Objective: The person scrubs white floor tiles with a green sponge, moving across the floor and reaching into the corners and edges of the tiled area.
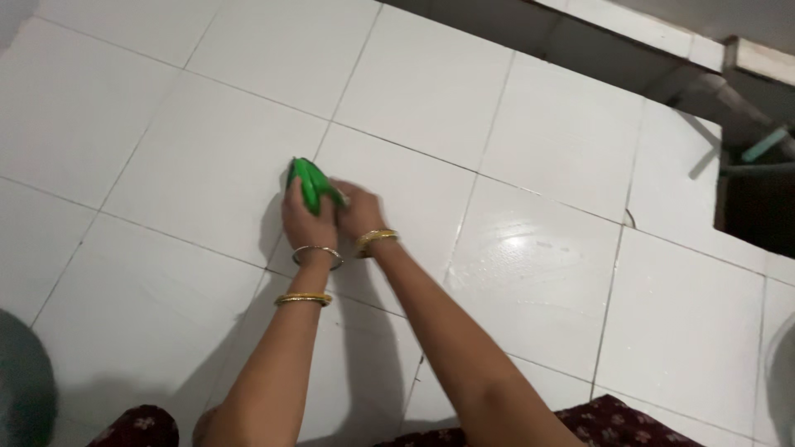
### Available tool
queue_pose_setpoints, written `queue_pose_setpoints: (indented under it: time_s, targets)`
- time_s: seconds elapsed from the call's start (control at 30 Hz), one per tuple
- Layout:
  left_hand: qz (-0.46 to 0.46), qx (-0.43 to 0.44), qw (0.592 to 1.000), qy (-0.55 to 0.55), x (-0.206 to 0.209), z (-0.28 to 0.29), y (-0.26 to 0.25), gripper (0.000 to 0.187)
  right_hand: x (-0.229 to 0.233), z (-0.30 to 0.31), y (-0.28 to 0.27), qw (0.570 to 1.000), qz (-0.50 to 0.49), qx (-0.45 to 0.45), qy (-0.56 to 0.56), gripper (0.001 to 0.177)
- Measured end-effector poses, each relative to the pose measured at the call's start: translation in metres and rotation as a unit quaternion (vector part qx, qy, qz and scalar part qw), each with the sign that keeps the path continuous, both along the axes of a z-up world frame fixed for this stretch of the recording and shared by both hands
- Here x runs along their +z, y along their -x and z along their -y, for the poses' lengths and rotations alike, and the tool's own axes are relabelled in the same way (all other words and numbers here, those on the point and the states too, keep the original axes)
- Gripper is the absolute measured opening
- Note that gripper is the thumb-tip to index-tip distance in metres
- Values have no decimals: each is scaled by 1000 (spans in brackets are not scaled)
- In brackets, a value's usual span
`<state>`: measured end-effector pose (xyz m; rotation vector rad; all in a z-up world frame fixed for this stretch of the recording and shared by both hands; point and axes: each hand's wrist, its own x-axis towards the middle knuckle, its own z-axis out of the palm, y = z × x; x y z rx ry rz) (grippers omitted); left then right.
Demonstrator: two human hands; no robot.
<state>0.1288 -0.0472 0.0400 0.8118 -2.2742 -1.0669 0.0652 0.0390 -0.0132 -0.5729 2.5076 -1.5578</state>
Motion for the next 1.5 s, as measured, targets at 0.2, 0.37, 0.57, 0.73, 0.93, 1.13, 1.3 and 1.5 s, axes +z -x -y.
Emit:
queue_pose_setpoints:
  time_s: [0.2, 0.37, 0.57, 0.73, 0.93, 1.13, 1.3, 1.5]
  targets:
    - [85, -132, 971, 179, -35, 19, 24, 61, 59, -62, 38, 889, 58, 20, -453, 128]
    - [56, -234, 949, 205, -65, 126, 104, 53, 105, -31, 66, 843, 126, 69, -519, 145]
    - [249, -276, 916, 149, -24, 302, 159, 58, 111, 8, 96, 828, 156, 89, -530, 153]
    - [148, -222, 908, 324, -37, 343, 144, 46, 116, 12, 99, 828, 178, 86, -525, 153]
    - [9, -181, 938, 295, -74, 235, 150, 60, 108, 19, 105, 821, 204, 67, -530, 153]
    - [61, -258, 933, 242, -59, 92, 130, 54, 108, 21, 108, 813, 220, 64, -536, 153]
    - [72, -209, 936, 273, -79, 165, 160, 58, 110, 22, 112, 809, 216, 71, -542, 154]
    - [73, -119, 957, 253, -73, 235, 209, 55, 104, 28, 135, 804, 185, 90, -558, 146]
